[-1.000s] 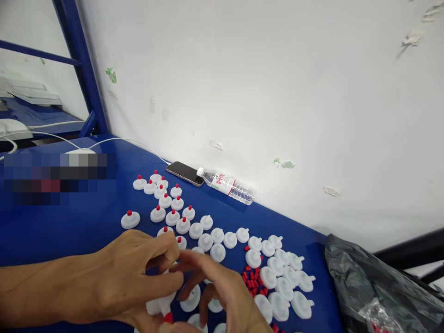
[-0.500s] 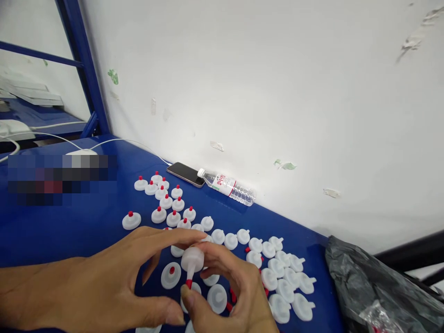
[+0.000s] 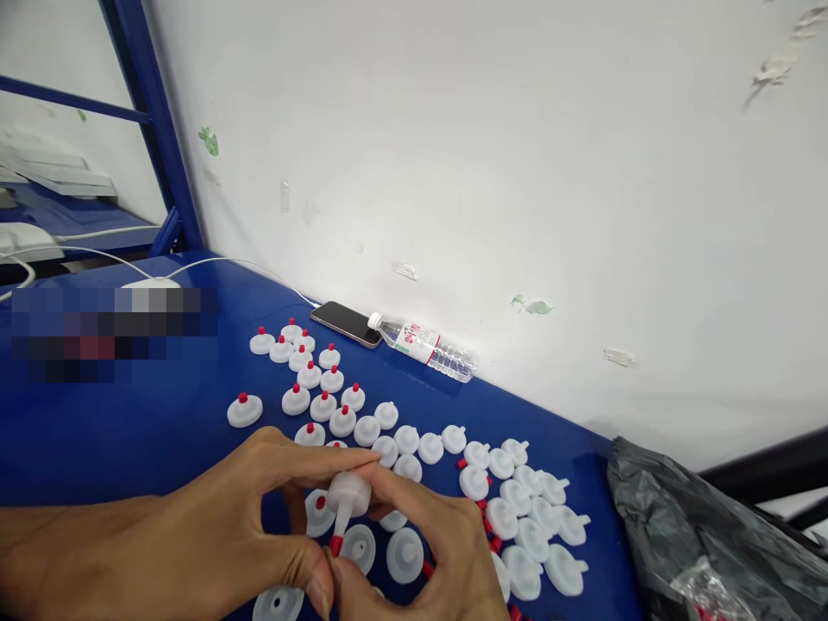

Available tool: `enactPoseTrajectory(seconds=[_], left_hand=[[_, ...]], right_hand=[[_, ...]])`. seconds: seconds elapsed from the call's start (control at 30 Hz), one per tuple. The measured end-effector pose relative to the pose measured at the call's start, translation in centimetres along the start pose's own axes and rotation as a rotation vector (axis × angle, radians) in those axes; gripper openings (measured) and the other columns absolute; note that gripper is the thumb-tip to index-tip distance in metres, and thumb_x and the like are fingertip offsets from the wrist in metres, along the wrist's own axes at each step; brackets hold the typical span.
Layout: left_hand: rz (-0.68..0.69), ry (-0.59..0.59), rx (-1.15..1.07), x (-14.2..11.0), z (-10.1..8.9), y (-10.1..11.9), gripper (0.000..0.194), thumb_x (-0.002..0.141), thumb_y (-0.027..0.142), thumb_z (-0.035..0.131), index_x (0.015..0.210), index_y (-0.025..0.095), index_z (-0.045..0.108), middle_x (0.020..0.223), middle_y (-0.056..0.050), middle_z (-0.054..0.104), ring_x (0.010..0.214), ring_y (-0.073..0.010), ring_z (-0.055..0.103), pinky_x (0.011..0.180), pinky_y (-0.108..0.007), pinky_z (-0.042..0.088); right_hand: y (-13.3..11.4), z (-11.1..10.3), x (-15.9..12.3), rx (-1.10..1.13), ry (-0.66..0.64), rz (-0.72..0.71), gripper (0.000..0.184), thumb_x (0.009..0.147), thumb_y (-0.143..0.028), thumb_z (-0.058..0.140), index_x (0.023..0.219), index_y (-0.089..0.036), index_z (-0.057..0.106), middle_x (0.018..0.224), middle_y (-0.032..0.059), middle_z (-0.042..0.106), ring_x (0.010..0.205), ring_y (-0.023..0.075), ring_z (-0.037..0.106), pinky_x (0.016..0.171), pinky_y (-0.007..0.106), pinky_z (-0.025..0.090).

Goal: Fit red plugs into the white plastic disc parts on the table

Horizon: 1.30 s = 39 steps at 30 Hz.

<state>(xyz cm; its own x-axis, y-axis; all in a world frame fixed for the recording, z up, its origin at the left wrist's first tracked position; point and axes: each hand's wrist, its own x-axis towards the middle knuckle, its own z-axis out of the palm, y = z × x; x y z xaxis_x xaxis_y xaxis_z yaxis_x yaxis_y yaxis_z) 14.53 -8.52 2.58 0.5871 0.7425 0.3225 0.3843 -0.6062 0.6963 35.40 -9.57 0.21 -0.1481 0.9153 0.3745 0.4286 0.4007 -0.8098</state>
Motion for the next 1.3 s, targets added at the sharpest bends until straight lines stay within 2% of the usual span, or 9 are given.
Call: enactPoseTrajectory(seconds=[0.17, 0.3, 0.43, 0.53, 0.67, 0.87, 1.03, 1.2, 1.3], left_hand=[[-0.051, -0.023, -0.103, 0.2, -0.2, 0.3, 0.026, 0.090, 0.035, 0.069, 0.111, 0.021, 0.065, 0.074, 0.004, 0.067, 0.059, -0.0131, 0.063, 0.048, -0.019, 0.046], [-0.016, -0.008, -0.155, 0.1, -0.1, 0.1, 0.036, 0.092, 0.037, 0.067, 0.123, 0.023, 0.058, 0.078, 0.005, 0.068, 0.050, -0.0094, 0.059, 0.045, -0.017, 0.047], [0.019, 0.086, 0.003, -0.3, 0.3, -0.5, 0.069, 0.086, 0.038, 0.074, 0.144, 0.028, 0.038, 0.122, -0.006, 0.065, 0.083, -0.0192, 0.069, 0.070, -0.029, 0.060], [0.068, 0.070, 0.215, -0.4, 0.2, -1.0, 0.058, 0.091, 0.031, 0.068, 0.142, 0.034, 0.040, 0.146, -0.010, 0.041, 0.102, -0.0239, 0.063, 0.086, -0.042, 0.057], [0.156, 0.106, 0.286, -0.1, -0.2, -1.1, 0.031, 0.096, 0.024, 0.060, 0.126, 0.029, 0.053, 0.131, -0.007, 0.046, 0.082, -0.0146, 0.057, 0.068, -0.030, 0.051], [0.232, 0.105, 0.397, 0.4, -1.1, -1.0, 0.029, 0.080, 0.020, 0.062, 0.108, 0.018, 0.054, 0.096, -0.006, 0.058, 0.090, -0.0236, 0.054, 0.073, -0.036, 0.048], [0.184, -0.055, 0.613, 0.9, -2.1, -1.0, 0.021, 0.070, 0.024, 0.056, 0.089, 0.018, 0.053, 0.077, -0.003, 0.056, 0.068, -0.0228, 0.055, 0.046, -0.034, 0.033], [0.191, -0.351, 0.699, 1.2, -3.0, -0.6, 0.018, 0.067, 0.023, 0.059, 0.084, 0.020, 0.052, 0.072, 0.000, 0.059, 0.053, -0.0188, 0.056, 0.044, -0.035, 0.035], [0.191, -0.377, 0.712, 1.2, -3.2, -0.6, 0.020, 0.067, 0.023, 0.059, 0.086, 0.020, 0.056, 0.068, -0.001, 0.061, 0.050, -0.0199, 0.056, 0.044, -0.035, 0.035]], right_hand=[[-0.3, -0.1, 0.5, -0.017, -0.097, 0.093, 0.053, 0.060, -0.031, 0.080, 0.111, -0.041, 0.075, 0.097, -0.0021, 0.078, 0.086, 0.0322, 0.075, 0.079, 0.041, 0.064], [-1.0, -0.7, 1.9, 0.099, -0.256, -0.023, 0.041, 0.064, -0.021, 0.074, 0.102, -0.036, 0.079, 0.090, -0.0045, 0.079, 0.074, 0.0255, 0.075, 0.067, 0.028, 0.062], [-1.2, -0.9, 2.2, 0.235, -0.223, 0.078, 0.038, 0.073, -0.028, 0.076, 0.111, -0.030, 0.075, 0.093, 0.0010, 0.079, 0.081, 0.0237, 0.073, 0.075, 0.028, 0.060], [-1.2, -0.9, 1.8, 0.307, -0.227, 0.204, 0.052, 0.079, -0.039, 0.075, 0.129, -0.029, 0.062, 0.094, 0.0036, 0.078, 0.081, 0.0211, 0.070, 0.080, 0.031, 0.058], [-1.7, -1.3, 1.8, 0.237, -0.273, 0.275, 0.057, 0.081, -0.055, 0.070, 0.129, -0.026, 0.058, 0.086, 0.0048, 0.076, 0.081, 0.0228, 0.069, 0.080, 0.034, 0.055], [-1.1, -3.3, 3.2, -0.080, -0.045, 0.209, 0.044, 0.091, -0.063, 0.053, 0.089, -0.023, 0.071, 0.073, 0.0045, 0.071, 0.074, 0.0224, 0.067, 0.072, 0.029, 0.053], [-0.2, -3.8, 3.7, -0.140, -0.040, 0.140, 0.043, 0.094, -0.058, 0.053, 0.078, -0.023, 0.071, 0.063, 0.0010, 0.067, 0.064, 0.0186, 0.064, 0.065, 0.024, 0.051], [0.3, -3.5, 3.3, -0.198, -0.078, 0.134, 0.044, 0.095, -0.058, 0.052, 0.078, -0.023, 0.071, 0.064, 0.0003, 0.067, 0.067, 0.0179, 0.064, 0.064, 0.023, 0.050], [0.2, -3.5, 3.3, -0.249, -0.074, 0.141, 0.044, 0.094, -0.060, 0.053, 0.078, -0.024, 0.071, 0.063, 0.0003, 0.066, 0.063, 0.0175, 0.062, 0.052, 0.022, 0.045]])
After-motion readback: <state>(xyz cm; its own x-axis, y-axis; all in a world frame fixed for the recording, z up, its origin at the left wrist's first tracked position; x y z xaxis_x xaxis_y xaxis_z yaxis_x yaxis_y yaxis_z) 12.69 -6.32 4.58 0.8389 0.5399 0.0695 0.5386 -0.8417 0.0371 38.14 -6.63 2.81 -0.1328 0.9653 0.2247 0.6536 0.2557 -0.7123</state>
